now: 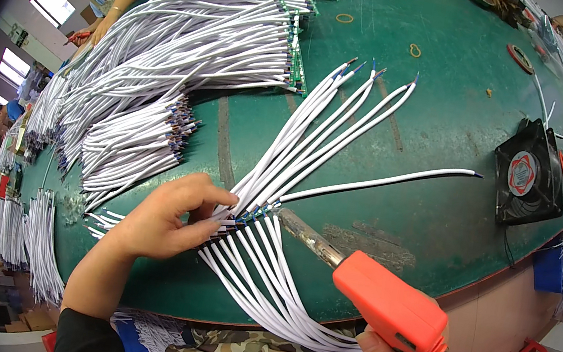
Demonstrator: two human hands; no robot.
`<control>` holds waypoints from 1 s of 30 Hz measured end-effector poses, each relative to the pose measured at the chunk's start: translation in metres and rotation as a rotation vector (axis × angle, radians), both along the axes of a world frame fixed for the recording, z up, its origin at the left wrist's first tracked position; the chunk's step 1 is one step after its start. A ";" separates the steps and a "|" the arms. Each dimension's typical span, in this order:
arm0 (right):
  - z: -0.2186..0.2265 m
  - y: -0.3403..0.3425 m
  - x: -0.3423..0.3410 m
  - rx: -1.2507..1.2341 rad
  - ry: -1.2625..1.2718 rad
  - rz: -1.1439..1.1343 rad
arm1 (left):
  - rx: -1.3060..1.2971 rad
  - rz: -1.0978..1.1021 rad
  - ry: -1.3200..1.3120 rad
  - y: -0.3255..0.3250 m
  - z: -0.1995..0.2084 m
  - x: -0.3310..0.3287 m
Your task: The person solders cables onto circuit boards using a soldering iron, then gathers and repositions the cable assemblies across the table by hand.
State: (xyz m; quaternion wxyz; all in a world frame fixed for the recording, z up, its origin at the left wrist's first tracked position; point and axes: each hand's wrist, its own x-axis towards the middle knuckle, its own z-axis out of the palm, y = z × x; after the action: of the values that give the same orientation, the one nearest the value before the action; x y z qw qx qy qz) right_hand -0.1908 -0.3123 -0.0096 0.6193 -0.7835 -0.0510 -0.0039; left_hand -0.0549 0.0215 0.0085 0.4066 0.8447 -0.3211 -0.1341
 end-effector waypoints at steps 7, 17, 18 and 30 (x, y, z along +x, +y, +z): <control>-0.012 -0.013 -0.001 -0.085 -0.080 0.155 | 0.063 0.100 -0.069 -0.004 -0.007 -0.007; -0.001 0.004 0.017 -0.077 -0.051 0.167 | 0.152 0.014 -0.368 -0.009 -0.020 -0.010; -0.001 0.006 0.018 -0.064 -0.042 0.138 | 0.147 0.019 -0.362 -0.010 -0.021 -0.010; -0.006 0.011 0.025 -0.164 -0.120 0.182 | 0.137 0.021 -0.228 -0.010 -0.020 -0.009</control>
State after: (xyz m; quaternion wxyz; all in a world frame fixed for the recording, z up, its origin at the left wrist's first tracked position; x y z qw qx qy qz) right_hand -0.1653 -0.3016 -0.0158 0.5468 -0.8220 -0.1590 0.0097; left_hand -0.0642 0.0118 -0.0114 0.3104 0.8836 -0.3462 -0.0546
